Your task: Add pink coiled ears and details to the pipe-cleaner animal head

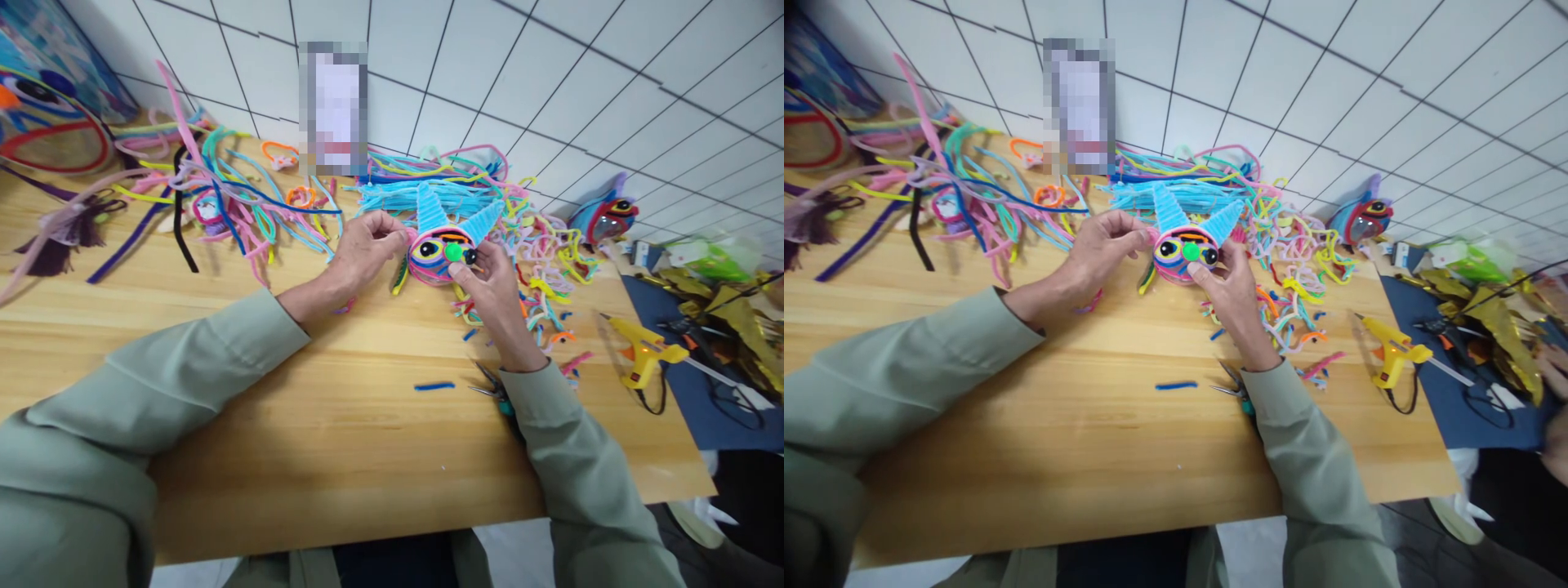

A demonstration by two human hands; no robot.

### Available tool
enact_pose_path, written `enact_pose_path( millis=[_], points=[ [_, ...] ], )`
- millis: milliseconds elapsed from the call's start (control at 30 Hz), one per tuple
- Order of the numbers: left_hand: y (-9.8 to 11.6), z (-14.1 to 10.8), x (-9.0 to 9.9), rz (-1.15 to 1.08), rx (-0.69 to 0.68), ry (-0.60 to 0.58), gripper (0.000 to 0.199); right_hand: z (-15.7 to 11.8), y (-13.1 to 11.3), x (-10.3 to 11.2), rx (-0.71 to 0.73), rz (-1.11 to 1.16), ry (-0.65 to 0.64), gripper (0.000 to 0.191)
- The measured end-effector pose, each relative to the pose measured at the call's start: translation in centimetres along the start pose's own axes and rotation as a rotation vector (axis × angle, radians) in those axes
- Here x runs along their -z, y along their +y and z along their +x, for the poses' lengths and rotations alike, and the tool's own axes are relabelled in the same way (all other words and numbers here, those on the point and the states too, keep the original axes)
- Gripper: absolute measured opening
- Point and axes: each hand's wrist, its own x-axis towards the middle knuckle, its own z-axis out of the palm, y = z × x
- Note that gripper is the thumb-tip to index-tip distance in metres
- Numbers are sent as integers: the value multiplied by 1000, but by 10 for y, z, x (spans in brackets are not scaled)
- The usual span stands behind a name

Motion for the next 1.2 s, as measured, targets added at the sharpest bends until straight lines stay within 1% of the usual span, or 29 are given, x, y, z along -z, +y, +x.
enact_pose_path(
  millis=[167,500,733,900,1033,1200],
  points=[
    [0,2,-1,11,6,-5,17,0,2,0,11,-14,-13,66],
    [-2,5,-3,27,-31,-17,18,0,1,0,4,6,-14,69],
    [-2,5,-3,17,-21,-29,15,0,2,-1,12,1,10,65],
    [-6,6,-3,-6,-19,-39,14,0,3,0,16,-20,-1,63],
    [-9,8,-1,-23,-16,-63,15,0,4,0,11,-25,-12,64],
    [-6,5,0,-40,-6,-84,16,-1,2,-2,7,-8,16,68]
  ],
)
